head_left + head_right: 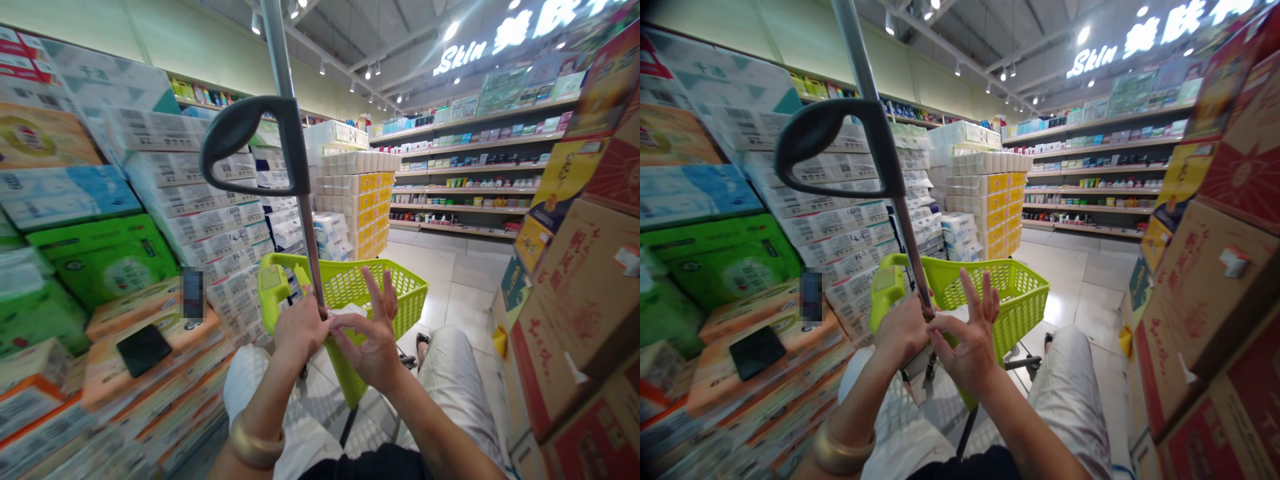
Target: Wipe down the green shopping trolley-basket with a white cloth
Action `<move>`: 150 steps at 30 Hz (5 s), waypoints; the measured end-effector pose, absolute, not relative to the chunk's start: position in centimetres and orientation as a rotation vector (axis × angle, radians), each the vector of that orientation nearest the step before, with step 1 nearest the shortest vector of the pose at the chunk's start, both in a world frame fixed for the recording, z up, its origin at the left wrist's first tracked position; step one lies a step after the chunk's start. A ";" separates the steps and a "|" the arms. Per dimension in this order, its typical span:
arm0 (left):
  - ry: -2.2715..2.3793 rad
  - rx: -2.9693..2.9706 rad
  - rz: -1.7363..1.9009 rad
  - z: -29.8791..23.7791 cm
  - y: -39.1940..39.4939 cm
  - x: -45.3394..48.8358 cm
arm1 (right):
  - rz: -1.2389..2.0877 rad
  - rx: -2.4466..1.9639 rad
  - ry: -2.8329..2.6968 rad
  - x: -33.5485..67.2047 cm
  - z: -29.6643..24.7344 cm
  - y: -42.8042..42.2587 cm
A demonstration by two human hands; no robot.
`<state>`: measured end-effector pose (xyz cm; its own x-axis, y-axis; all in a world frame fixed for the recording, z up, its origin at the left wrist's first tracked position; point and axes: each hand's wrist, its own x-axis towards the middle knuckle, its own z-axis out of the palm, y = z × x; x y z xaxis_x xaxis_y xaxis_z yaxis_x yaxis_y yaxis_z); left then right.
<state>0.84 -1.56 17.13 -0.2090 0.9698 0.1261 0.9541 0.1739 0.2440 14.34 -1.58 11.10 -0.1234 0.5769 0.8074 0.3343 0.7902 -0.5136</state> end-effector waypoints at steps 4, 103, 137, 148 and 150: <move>2.367 1.963 0.432 16.9 -1.5 0.8 | 0.155 -0.737 -1.707 14.7 10.7 -1.4; 2.518 2.240 0.408 15.4 -1.8 -0.4 | 0.241 -0.658 -1.815 12.3 2.0 4.2; 2.581 2.208 0.380 15.4 -1.6 -0.7 | 0.219 -0.820 -1.947 13.3 2.8 5.0; 2.586 2.214 0.434 15.3 -1.6 -1.2 | 0.262 -0.888 -1.888 11.6 4.0 4.2; 2.584 2.207 0.441 15.3 -1.6 -1.3 | 0.243 -0.841 -1.927 10.9 4.3 3.7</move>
